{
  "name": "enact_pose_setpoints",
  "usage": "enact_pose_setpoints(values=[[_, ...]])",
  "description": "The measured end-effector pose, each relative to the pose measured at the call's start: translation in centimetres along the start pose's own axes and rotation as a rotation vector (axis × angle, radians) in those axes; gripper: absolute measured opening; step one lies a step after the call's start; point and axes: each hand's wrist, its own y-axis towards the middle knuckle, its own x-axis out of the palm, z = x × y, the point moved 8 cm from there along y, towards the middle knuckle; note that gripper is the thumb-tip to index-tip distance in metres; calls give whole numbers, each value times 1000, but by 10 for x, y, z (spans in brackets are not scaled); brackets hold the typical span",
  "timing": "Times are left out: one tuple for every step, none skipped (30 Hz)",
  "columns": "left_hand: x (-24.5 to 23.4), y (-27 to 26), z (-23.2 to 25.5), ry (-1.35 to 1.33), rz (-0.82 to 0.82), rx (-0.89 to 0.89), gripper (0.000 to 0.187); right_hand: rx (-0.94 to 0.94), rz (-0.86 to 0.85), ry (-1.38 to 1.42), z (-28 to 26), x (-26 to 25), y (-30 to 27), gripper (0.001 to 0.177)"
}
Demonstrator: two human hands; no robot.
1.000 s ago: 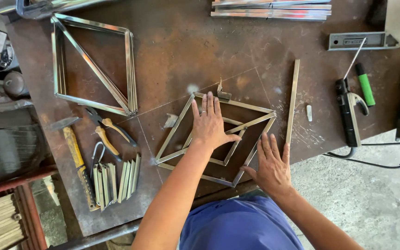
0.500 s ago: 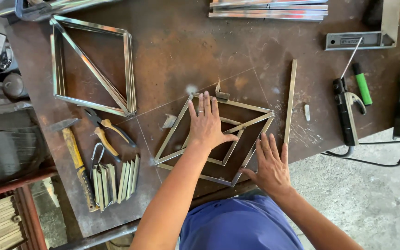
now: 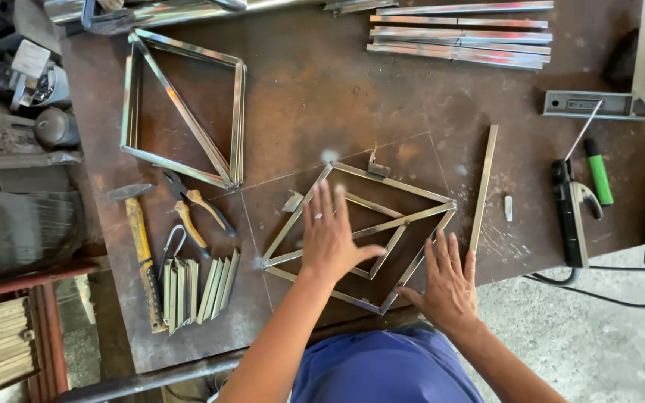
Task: The person uses an angle grinder to smooth the edges of a square metal frame, then welds the joints of the frame using a welding torch. The person repeatedly positions and tacks the frame pieces together while welding.
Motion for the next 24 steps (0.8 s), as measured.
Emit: enact_pose_setpoints(values=[[8, -11, -8, -1, -6, -5, 144, -2, -7, 1, 0, -3, 2, 126], [16, -22, -16, 20, 1, -16, 148, -33, 7, -5, -3, -7, 4, 131], [26, -37, -24, 39, 0, -30, 152, -63, 12, -11, -6, -8, 1, 136], [31, -47, -29, 35, -14, -37, 152, -65, -4, -10, -4, -10, 3, 136], [35, -54, -36, 51, -31, -53, 155, -89, 29, -43, -6, -16, 9, 138], [38, -61, -42, 67, -49, -68, 159, -112, 62, -76, -8, -21, 15, 139], [39, -65, -46, 66, -53, -75, 159, -117, 56, -75, -8, -30, 24, 139], [42, -69, -51, 78, -82, -92, 160, -187, 67, -107, -13, -40, 31, 143], [45, -70, -54, 89, -109, -104, 161, -253, 80, -142, -17, -51, 39, 148], [46, -74, -58, 85, -111, -106, 161, -254, 75, -144, -13, -51, 46, 148], [46, -75, -63, 92, -100, -110, 161, -314, 89, -238, -13, -51, 55, 153], [45, -77, -67, 99, -88, -115, 160, -374, 103, -332, -13, -51, 63, 158], [44, -79, -72, 99, -86, -117, 160, -377, 105, -333, -12, -49, 73, 158], [42, -81, -77, 104, -84, -121, 159, -399, 47, -338, -10, -42, 83, 163], [41, -84, -82, 108, -85, -127, 159, -422, -15, -343, -9, -34, 91, 168], [46, -87, -90, 108, -86, -131, 159, -425, -16, -343, -8, -33, 94, 168], [52, -89, -97, 83, -98, -128, 158, -438, -47, -346, -6, -31, 97, 169], [57, -90, -104, 58, -110, -124, 157, -450, -77, -349, -5, -28, 101, 171], [59, -91, -107, 56, -110, -131, 157, -457, -79, -350, -3, -28, 101, 171], [60, -93, -108, 50, -106, -122, 156, -469, -72, -344, -2, -29, 101, 169], [62, -93, -110, 44, -102, -113, 155, -480, -64, -338, -1, -31, 101, 168], [63, -94, -114, 42, -101, -119, 155, -486, -65, -339, -3, -32, 102, 168], [65, -94, -115, 46, -103, -109, 153, -495, -76, -312, -4, -34, 101, 168], [68, -93, -116, 49, -105, -98, 152, -504, -87, -286, -5, -35, 100, 167]])
